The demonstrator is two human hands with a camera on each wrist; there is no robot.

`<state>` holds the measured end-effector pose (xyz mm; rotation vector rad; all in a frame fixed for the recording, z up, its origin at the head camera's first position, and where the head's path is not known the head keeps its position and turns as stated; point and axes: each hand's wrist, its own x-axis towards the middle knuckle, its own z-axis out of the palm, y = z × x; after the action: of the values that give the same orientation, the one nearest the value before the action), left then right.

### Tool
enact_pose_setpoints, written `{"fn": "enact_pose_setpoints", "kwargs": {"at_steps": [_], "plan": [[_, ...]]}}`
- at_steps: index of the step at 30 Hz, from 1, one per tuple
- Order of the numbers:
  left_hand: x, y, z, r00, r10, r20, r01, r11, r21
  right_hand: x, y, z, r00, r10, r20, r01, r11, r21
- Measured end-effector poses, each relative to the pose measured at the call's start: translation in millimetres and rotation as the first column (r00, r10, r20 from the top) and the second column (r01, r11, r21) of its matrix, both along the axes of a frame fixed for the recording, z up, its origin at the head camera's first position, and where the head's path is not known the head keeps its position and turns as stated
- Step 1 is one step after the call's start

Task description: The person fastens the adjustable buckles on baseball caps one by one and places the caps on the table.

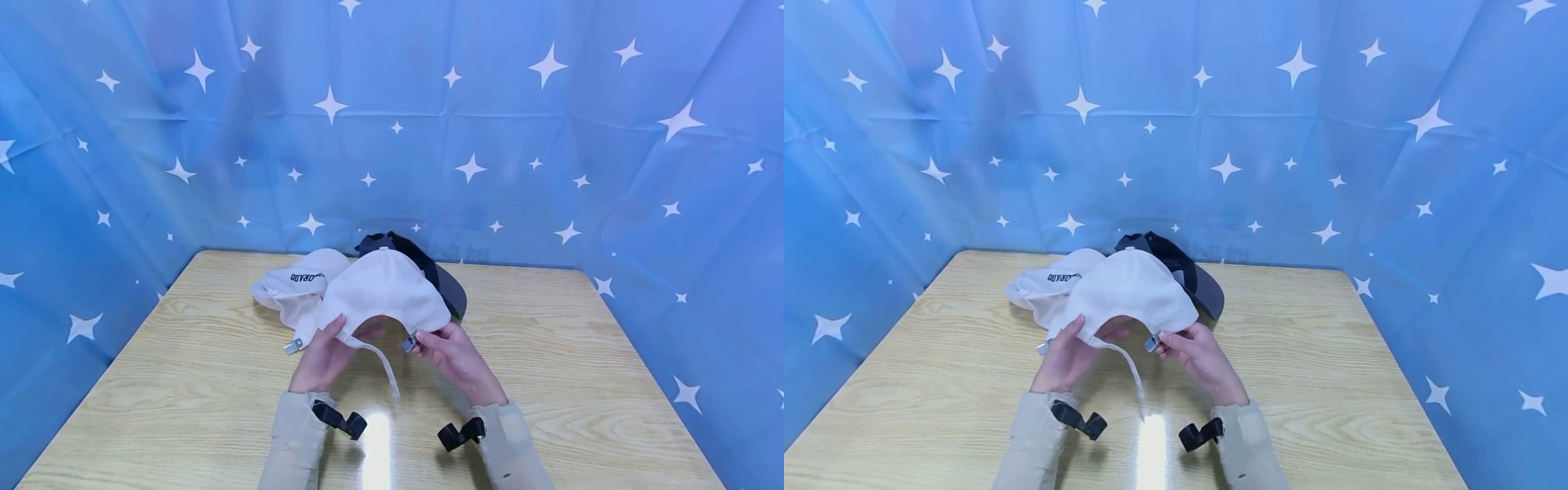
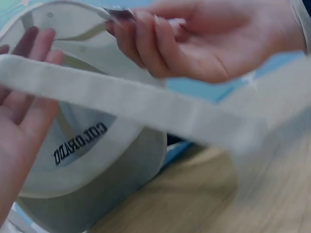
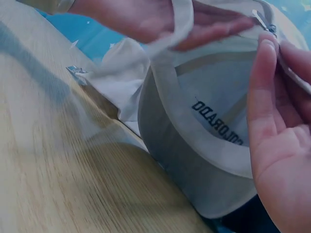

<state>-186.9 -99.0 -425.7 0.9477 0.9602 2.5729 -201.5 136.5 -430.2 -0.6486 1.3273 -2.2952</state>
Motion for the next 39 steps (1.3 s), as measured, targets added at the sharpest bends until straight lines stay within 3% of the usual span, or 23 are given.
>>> {"fn": "enact_pose_setpoints", "kwargs": {"at_steps": [4, 8, 9, 11, 13, 16, 18, 21, 24, 29, 32, 36, 39], "plan": [[-2.6, 1.5, -4.5, 0.994, -0.022, -0.108, 0.006, 0.989, -0.147, 1.2, -1, 0.2, 0.999, -0.03, 0.017, 0.03, 1.0, -0.008], [-1.7, 5.9, -5.8, 0.998, -0.003, -0.07, -0.017, 0.96, -0.278, 3.0, -3, 1.5, 0.997, -0.059, 0.053, 0.06, 0.998, -0.024], [-0.9, 7.2, -5.7, 0.999, 0.013, -0.044, -0.027, 0.947, -0.322, 3.3, -4, 2.1, 0.996, -0.06, 0.065, 0.062, 0.997, -0.036], [1.5, 9.1, -5.7, 0.996, 0.085, 0.008, -0.073, 0.896, -0.437, 4.5, -5, 3.5, 0.994, -0.053, 0.095, 0.06, 0.996, -0.072], [2.3, 12.8, -6.0, 0.993, 0.122, 0.006, -0.1, 0.841, -0.532, 5.5, -6, 5.1, 0.991, -0.025, 0.131, 0.043, 0.989, -0.139], [1.6, 19.2, -9.1, 0.993, 0.111, -0.037, -0.11, 0.782, -0.614, 6.8, -7, 7.3, 0.987, 0.064, 0.149, -0.022, 0.963, -0.269], [-0.3, 25.3, -12.5, 0.995, 0.072, -0.067, -0.098, 0.778, -0.621, 7.4, -8, 8.4, 0.98, 0.143, 0.14, -0.085, 0.93, -0.357], [-1.2, 33.0, -18.5, 0.998, 0.027, -0.061, -0.061, 0.737, -0.673, 8.7, -10, 9.4, 0.956, 0.267, 0.123, -0.18, 0.863, -0.473], [-1.4, 40.3, -23.1, 0.998, 0.005, -0.067, -0.053, 0.685, -0.727, 10.0, -11, 9.9, 0.907, 0.395, 0.148, -0.245, 0.779, -0.577], [-0.7, 45.8, -25.2, 0.99, 0.01, -0.141, -0.116, 0.631, -0.767, 10.6, -14, 11.5, 0.81, 0.543, 0.222, -0.24, 0.652, -0.719], [-0.1, 43.1, -23.3, 0.991, 0.001, -0.131, -0.101, 0.647, -0.756, 11.3, -15, 11.8, 0.783, 0.573, 0.242, -0.206, 0.607, -0.767], [1.1, 34.7, -15.8, 0.994, 0.008, -0.11, -0.084, 0.703, -0.706, 12.4, -16, 12.7, 0.786, 0.577, 0.223, -0.188, 0.566, -0.803], [2.9, 27.1, -4.3, 0.98, 0.071, -0.187, -0.179, 0.726, -0.664, 12.5, -18, 14.9, 0.801, 0.568, 0.186, -0.19, 0.537, -0.822]]}}
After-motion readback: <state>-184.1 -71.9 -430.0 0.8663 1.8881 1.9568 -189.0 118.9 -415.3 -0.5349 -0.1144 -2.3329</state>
